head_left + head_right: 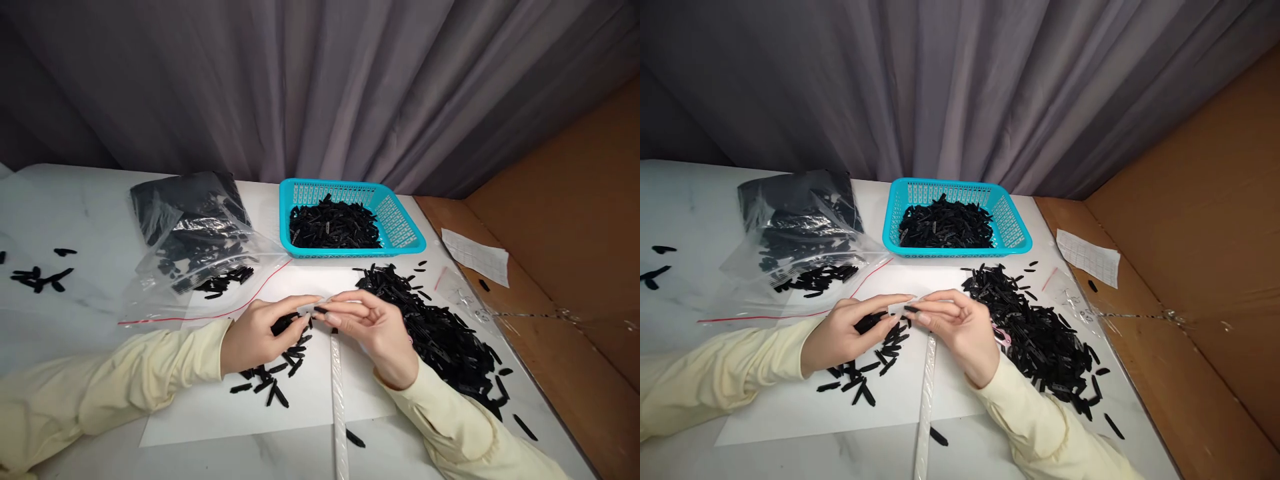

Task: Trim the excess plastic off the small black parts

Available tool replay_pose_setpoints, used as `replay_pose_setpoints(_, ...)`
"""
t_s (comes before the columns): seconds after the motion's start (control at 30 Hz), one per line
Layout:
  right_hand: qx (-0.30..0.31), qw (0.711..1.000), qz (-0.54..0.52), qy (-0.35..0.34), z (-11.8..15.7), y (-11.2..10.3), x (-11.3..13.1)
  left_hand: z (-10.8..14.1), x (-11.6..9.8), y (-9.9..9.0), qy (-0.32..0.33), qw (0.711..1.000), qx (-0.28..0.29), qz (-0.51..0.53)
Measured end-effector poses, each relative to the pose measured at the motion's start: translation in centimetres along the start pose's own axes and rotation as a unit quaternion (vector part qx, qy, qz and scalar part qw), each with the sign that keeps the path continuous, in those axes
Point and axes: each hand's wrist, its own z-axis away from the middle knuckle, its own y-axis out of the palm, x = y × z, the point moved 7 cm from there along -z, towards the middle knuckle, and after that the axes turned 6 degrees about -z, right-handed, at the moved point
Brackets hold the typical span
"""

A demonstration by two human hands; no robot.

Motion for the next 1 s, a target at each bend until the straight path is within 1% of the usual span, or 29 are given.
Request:
replay_pose_setpoints(0.07,-0.023,0.995,0.064,-0.076,-0.8,-0.2,2.7,-0.1,0.4,0.2,-0.037,0.999,0.018,-0.003)
replay_pose_setpoints(0.13,-0.033,0.977,0.130,-0.163,-2.4,-0.1,5.9,-0.1,0.7,0.3,-0.061,0.998,0.034,0.005)
replay_pose_setpoints(0.2,-0.014,0.950,0.201,-0.237,-4.4,0.4,8.6,-0.1,0.8,0.4,-0.079,0.996,0.045,0.022)
replay_pose_setpoints(0.23,0.015,0.936,0.245,-0.251,-5.5,0.8,9.5,-0.1,0.9,0.5,-0.090,0.994,0.048,0.030)
replay_pose_setpoints(0.27,0.038,0.917,0.294,-0.265,-6.3,1.3,10.2,-0.1,1.0,0.5,-0.101,0.993,0.051,0.036)
replay_pose_setpoints(0.3,0.044,0.888,0.357,-0.285,-6.7,1.6,10.9,-0.1,1.1,0.6,-0.111,0.991,0.055,0.042)
replay_pose_setpoints(0.33,0.042,0.851,0.423,-0.307,-6.7,2.1,11.3,-0.1,1.2,0.6,-0.117,0.990,0.059,0.045)
replay_pose_setpoints(0.4,0.042,0.779,0.524,-0.341,-5.4,3.3,11.3,0.0,1.2,0.8,-0.120,0.989,0.069,0.047)
replay_pose_setpoints(0.43,0.057,0.759,0.548,-0.345,-4.3,4.0,10.8,0.1,1.3,0.9,-0.120,0.989,0.073,0.049)
replay_pose_setpoints(0.47,0.099,0.754,0.560,-0.327,-3.2,4.8,9.7,0.1,1.3,1.0,-0.120,0.989,0.076,0.050)
replay_pose_setpoints(0.5,0.149,0.754,0.561,-0.308,-1.9,5.6,8.3,0.2,1.4,1.0,-0.118,0.989,0.078,0.051)
replay_pose_setpoints(0.53,0.181,0.752,0.559,-0.299,-0.8,6.2,7.0,0.2,1.4,1.1,-0.118,0.989,0.080,0.051)
replay_pose_setpoints(0.6,0.240,0.745,0.554,-0.284,1.0,7.1,4.5,0.3,1.5,1.1,-0.117,0.989,0.082,0.046)
replay_pose_setpoints(0.63,0.259,0.746,0.545,-0.283,1.5,7.3,3.5,0.3,1.5,1.2,-0.118,0.988,0.086,0.039)
replay_pose_setpoints(0.7,0.269,0.757,0.523,-0.286,1.8,7.1,2.1,0.3,1.6,1.3,-0.123,0.987,0.098,0.020)
replay_pose_setpoints(0.8,0.244,0.783,0.490,-0.296,1.5,6.3,1.7,0.4,1.6,1.5,-0.126,0.985,0.122,0.002)
replay_pose_setpoints(0.83,0.229,0.796,0.480,-0.289,1.3,6.0,1.8,0.4,1.5,1.6,-0.122,0.985,0.125,0.006)
replay_pose_setpoints(0.87,0.209,0.815,0.467,-0.271,1.0,5.5,2.0,0.3,1.4,1.6,-0.117,0.985,0.125,0.015)
replay_pose_setpoints(0.93,0.165,0.870,0.417,-0.207,0.5,4.3,2.1,0.3,1.1,1.6,-0.103,0.987,0.121,0.041)
replay_pose_setpoints(1.0,0.134,0.925,0.332,-0.129,0.1,3.2,1.8,0.3,0.9,1.6,-0.079,0.989,0.111,0.057)
